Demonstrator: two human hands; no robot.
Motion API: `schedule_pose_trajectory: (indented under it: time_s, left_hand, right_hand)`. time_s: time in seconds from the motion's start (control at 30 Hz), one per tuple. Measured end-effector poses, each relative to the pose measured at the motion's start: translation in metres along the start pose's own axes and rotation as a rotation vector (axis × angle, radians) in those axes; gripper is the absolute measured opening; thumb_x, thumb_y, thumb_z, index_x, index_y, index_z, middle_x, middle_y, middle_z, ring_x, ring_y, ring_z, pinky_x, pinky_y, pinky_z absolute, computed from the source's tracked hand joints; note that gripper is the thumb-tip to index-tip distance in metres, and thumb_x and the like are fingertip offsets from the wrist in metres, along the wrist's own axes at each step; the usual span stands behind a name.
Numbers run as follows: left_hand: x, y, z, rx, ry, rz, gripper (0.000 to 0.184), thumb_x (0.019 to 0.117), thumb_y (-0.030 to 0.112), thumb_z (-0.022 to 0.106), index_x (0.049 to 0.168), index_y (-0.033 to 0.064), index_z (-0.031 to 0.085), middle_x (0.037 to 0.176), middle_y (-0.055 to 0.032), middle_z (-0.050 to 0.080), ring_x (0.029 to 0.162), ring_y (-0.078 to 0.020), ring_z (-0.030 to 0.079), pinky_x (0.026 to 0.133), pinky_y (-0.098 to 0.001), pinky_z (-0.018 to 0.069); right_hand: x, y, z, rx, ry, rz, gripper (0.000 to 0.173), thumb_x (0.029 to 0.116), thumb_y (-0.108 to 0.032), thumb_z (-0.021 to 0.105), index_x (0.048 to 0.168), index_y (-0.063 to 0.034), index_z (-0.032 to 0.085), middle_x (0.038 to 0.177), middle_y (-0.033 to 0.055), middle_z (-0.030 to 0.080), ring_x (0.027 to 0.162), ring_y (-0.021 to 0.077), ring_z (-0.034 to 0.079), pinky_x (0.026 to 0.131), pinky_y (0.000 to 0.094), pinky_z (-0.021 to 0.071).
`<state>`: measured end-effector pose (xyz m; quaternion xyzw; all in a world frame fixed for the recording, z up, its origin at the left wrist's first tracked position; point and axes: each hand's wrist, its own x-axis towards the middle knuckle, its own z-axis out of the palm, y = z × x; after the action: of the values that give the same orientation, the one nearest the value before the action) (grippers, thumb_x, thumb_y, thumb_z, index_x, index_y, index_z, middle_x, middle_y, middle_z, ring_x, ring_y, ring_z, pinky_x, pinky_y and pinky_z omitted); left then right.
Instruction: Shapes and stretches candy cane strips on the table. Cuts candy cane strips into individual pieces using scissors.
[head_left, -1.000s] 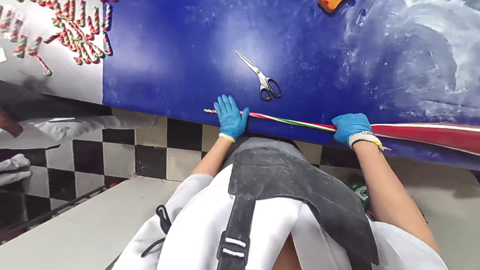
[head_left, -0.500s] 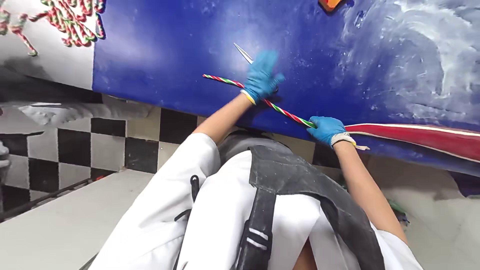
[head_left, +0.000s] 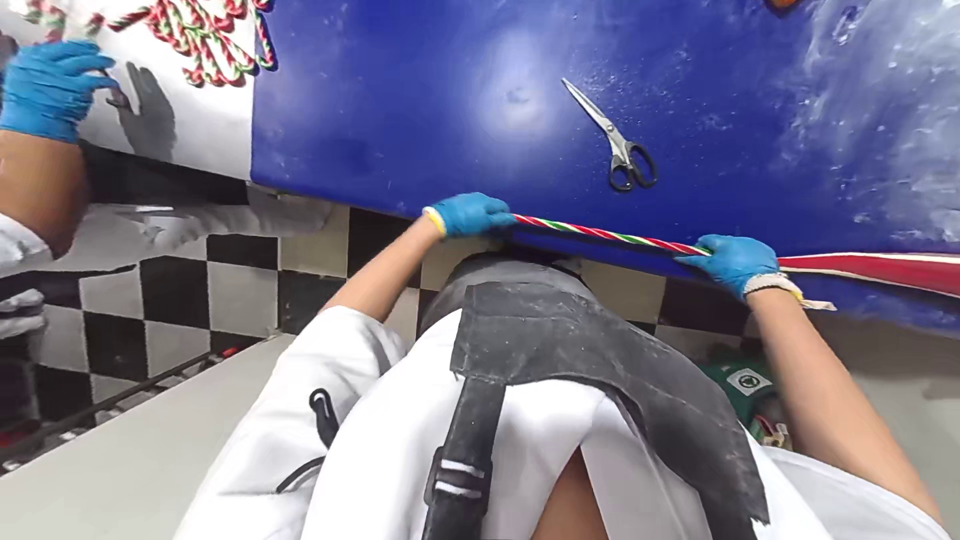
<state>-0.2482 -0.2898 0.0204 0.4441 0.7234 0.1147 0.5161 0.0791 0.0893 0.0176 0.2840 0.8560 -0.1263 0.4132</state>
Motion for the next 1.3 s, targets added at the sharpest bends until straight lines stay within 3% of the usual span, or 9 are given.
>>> schedule_pose_trajectory:
  time_s: [0.17,0.27,0.4,0.73,0.87,0.97,1.03,1.13,1.3]
  left_hand:
    - [-0.074,-0.060,-0.020,0.194,0.433,-0.559,0.038,0.1078,0.038,0.046,0.116,0.0101,0.070,0.111,-0.0205,0.072,0.106,-0.0427,0.069,0.087,-0.0703,0.0513]
    - [-0.061,-0.039,0.046,0.376,0.796,-0.399,0.048,0.1075,0.036,0.043,0.145,0.0089,0.054,0.134,-0.0198,0.064,0.125,-0.0402,0.061,0.103,-0.0613,0.0478]
    - [0.001,0.006,0.109,0.391,0.788,-0.182,0.084,0.1033,0.064,0.031,0.158,0.0010,0.034,0.165,-0.0242,0.032,0.156,-0.0415,0.023,0.125,-0.0660,0.0104]
    - [0.151,0.013,-0.065,0.402,0.729,-0.305,0.089,0.0995,0.071,0.022,0.166,0.0124,0.017,0.171,-0.0253,0.009,0.157,-0.0486,0.003,0.124,-0.0694,-0.0005]
    - [0.150,0.023,-0.084,0.321,0.726,0.021,0.073,0.1033,0.061,0.038,0.155,0.0103,0.044,0.157,-0.0170,0.047,0.149,-0.0357,0.039,0.124,-0.0569,0.0252]
    - [0.108,0.032,-0.034,0.480,0.496,0.343,0.072,0.0982,0.066,0.048,0.150,0.0154,0.051,0.142,-0.0155,0.061,0.134,-0.0353,0.055,0.115,-0.0573,0.0390]
    - [0.083,0.018,0.007,0.579,0.545,0.475,0.052,0.1046,0.046,0.051,0.143,0.0119,0.058,0.129,-0.0170,0.068,0.122,-0.0381,0.063,0.107,-0.0563,0.0470]
    - [0.051,0.002,0.033,0.616,0.633,0.337,0.027,0.0992,0.019,0.058,0.121,0.0053,0.068,0.103,-0.0190,0.072,0.095,-0.0400,0.070,0.080,-0.0559,0.0558]
    - [0.001,-0.032,0.021,0.450,0.343,0.215,0.036,0.1084,0.038,0.045,0.112,0.0091,0.067,0.095,-0.0159,0.072,0.088,-0.0378,0.072,0.074,-0.0583,0.0577]
  right_hand:
    - [-0.003,-0.003,-0.001,0.002,-0.015,0.025,0.052,0.0950,-0.059,0.065,0.109,-0.0087,0.070,0.104,0.0242,0.071,0.104,0.0461,0.067,0.087,0.0715,0.0474]
    - [-0.002,-0.003,-0.002,0.001,-0.024,0.024,0.055,0.0943,-0.062,0.064,0.107,-0.0088,0.070,0.102,0.0237,0.071,0.102,0.0463,0.067,0.085,0.0709,0.0477]
    - [-0.002,-0.002,-0.003,0.000,-0.025,0.000,0.057,0.0952,-0.062,0.062,0.108,-0.0075,0.070,0.102,0.0240,0.071,0.102,0.0464,0.067,0.085,0.0695,0.0480]
    - [-0.001,-0.046,-0.018,0.028,-0.054,-0.099,0.056,0.0991,-0.061,0.054,0.118,-0.0094,0.067,0.110,0.0229,0.071,0.108,0.0456,0.066,0.088,0.0706,0.0479]
    - [0.013,-0.111,-0.037,0.081,-0.025,-0.205,0.055,0.1030,-0.060,0.046,0.113,-0.0109,0.067,0.103,0.0187,0.071,0.101,0.0406,0.068,0.081,0.0655,0.0496]
    - [0.023,-0.168,-0.046,0.119,0.031,-0.307,0.054,0.1036,-0.060,0.044,0.112,-0.0117,0.066,0.098,0.0171,0.071,0.096,0.0388,0.069,0.077,0.0640,0.0512]
    - [0.028,-0.205,-0.049,0.145,0.062,-0.391,0.052,0.1042,-0.059,0.045,0.115,-0.0124,0.066,0.098,0.0160,0.072,0.095,0.0379,0.070,0.079,0.0637,0.0524]
    - [0.031,-0.252,-0.045,0.113,0.103,-0.508,0.049,0.1049,-0.057,0.045,0.114,-0.0133,0.066,0.097,0.0140,0.072,0.093,0.0362,0.071,0.077,0.0614,0.0531]
    - [0.034,-0.257,-0.039,-0.037,0.122,-0.619,0.049,0.1051,-0.058,0.044,0.107,-0.0148,0.067,0.091,0.0118,0.072,0.089,0.0354,0.071,0.073,0.0607,0.0531]
